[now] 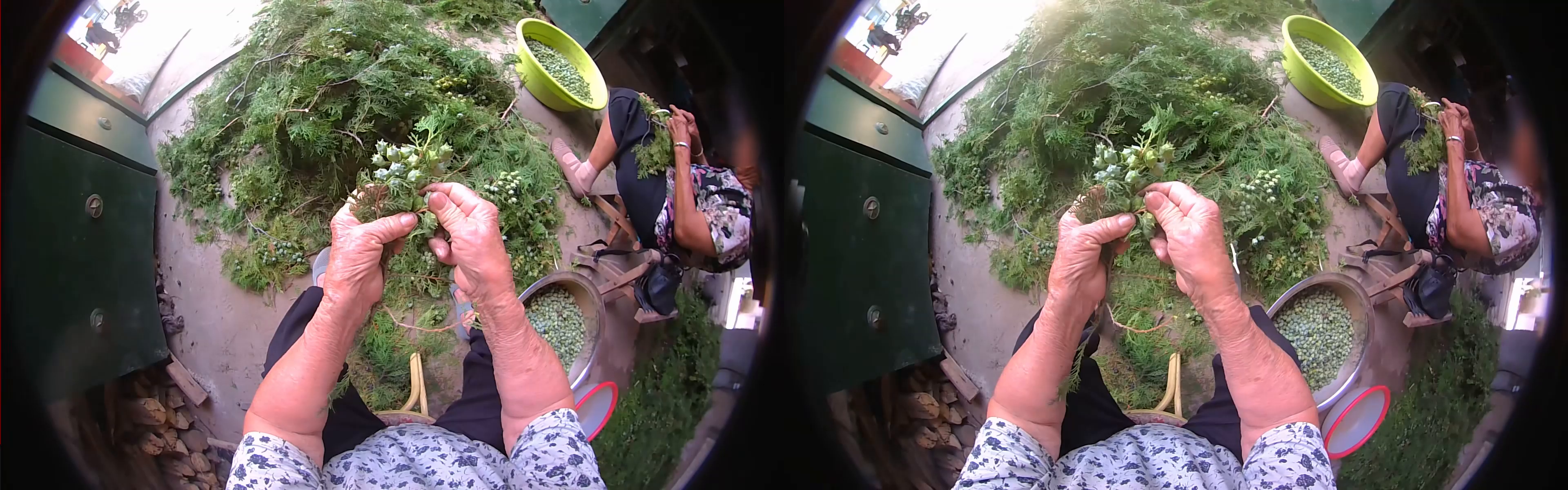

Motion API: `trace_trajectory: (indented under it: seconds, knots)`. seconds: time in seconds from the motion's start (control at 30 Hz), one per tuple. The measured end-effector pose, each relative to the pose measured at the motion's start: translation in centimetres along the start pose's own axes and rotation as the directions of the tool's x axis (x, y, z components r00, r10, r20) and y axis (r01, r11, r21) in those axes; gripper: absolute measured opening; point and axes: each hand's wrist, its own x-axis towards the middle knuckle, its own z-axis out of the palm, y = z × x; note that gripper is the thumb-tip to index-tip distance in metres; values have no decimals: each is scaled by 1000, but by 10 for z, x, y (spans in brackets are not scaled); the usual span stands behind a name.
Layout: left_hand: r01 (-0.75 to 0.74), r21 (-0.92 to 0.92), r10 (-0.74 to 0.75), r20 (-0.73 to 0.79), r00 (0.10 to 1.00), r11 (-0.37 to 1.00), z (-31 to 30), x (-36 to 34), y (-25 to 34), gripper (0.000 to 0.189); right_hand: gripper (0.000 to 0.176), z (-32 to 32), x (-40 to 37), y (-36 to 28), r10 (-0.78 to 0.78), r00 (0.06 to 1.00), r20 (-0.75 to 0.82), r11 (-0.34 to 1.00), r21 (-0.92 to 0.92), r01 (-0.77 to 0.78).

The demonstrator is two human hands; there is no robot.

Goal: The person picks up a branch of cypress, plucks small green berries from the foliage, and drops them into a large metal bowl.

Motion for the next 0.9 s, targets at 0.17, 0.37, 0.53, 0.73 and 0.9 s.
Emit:
trace_trajectory:
  seconds: [0.17, 0.37, 0.53, 0.73, 0.9]
  knots:
    - [28, -2, -28, 16, 999, 1000, 1, -1, -1, 31, 19, 2, -3, 0, -44, 999, -17, 992, -116, 42]
    - [32, 14, -32, 11, 999, 999, 4, -1, -4, 32, 17, -3, 3, 13, -382, 924, -36, 792, -527, 307]
    - [31, 3, -31, 21, 999, 1000, 5, 0, -8, 32, 20, 1, -4, 6, -32, 991, -133, 997, -72, 23]
    - [60, 8, -60, 10, 998, 998, -2, -7, -8, 27, 22, -31, 11, -9, 76, 971, -226, 972, 236, -21]
    - [-18, -17, 18, 7, 1000, 1000, -1, -6, -3, 24, 18, -31, 11, -7, 61, 996, -67, 933, 359, -33]
